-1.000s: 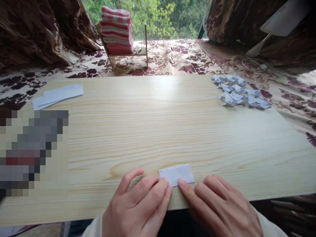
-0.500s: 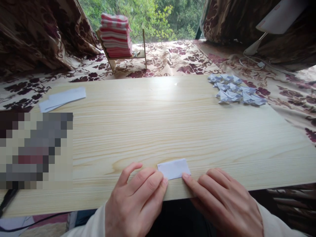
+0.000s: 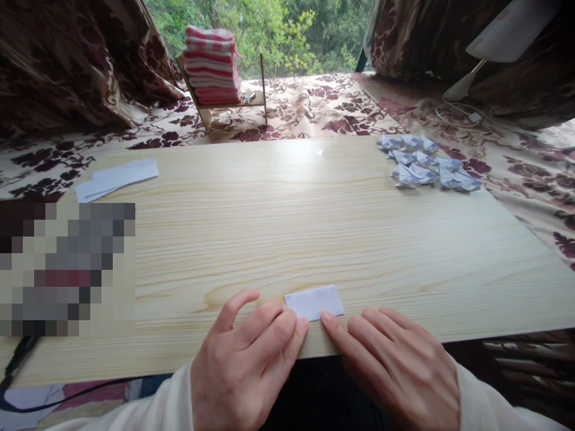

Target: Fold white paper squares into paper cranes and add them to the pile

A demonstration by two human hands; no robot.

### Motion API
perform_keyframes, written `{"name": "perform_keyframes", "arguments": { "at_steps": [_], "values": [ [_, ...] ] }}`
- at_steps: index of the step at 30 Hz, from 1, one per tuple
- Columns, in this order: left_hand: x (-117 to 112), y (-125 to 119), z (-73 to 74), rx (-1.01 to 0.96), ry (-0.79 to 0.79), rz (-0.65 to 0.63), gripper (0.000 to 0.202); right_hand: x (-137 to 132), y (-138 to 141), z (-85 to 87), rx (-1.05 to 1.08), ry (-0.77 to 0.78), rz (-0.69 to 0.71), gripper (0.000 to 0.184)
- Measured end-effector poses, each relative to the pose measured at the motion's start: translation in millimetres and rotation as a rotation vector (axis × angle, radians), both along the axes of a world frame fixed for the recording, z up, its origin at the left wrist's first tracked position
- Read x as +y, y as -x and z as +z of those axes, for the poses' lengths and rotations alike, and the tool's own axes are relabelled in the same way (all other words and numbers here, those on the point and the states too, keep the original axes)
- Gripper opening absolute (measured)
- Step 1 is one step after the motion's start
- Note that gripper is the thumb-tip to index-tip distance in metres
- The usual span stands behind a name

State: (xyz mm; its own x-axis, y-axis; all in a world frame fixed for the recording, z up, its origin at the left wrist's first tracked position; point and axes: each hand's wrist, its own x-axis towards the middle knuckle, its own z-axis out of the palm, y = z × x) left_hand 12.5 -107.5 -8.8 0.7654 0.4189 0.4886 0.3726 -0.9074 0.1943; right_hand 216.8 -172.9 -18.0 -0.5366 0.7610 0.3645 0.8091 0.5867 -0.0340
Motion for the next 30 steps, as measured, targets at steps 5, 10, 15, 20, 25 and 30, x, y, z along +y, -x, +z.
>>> {"name": "perform_keyframes", "arguments": {
  "at_steps": [5, 10, 15, 20, 25, 30],
  "values": [
    [4, -2, 2.1, -0.020, 0.048, -0.001, 0.019, -5, -6, -6.0, 0.002, 0.016, -0.067, 0.030],
    [4, -2, 0.6, -0.049, 0.037, -0.002, 0.018, -7, -14, -2.4, 0.033, -0.017, -0.093, 0.030],
    [2, 1, -3.8, -0.031, -0.021, 0.008, 0.019, 0, -9, 11.9, 0.031, -0.004, -0.095, 0.030],
    [2, 4, -2.0, 0.056, -0.052, 0.008, 0.023, 11, 7, 0.3, 0.114, -0.035, -0.052, 0.035],
    [3, 4, 1.5, 0.062, -0.036, 0.026, 0.022, 14, 2, -11.2, 0.109, -0.029, -0.073, 0.037],
    [3, 3, -1.8, 0.030, -0.020, 0.018, 0.021, 10, -16, -3.2, 0.058, -0.012, -0.144, 0.048]
  ]
}}
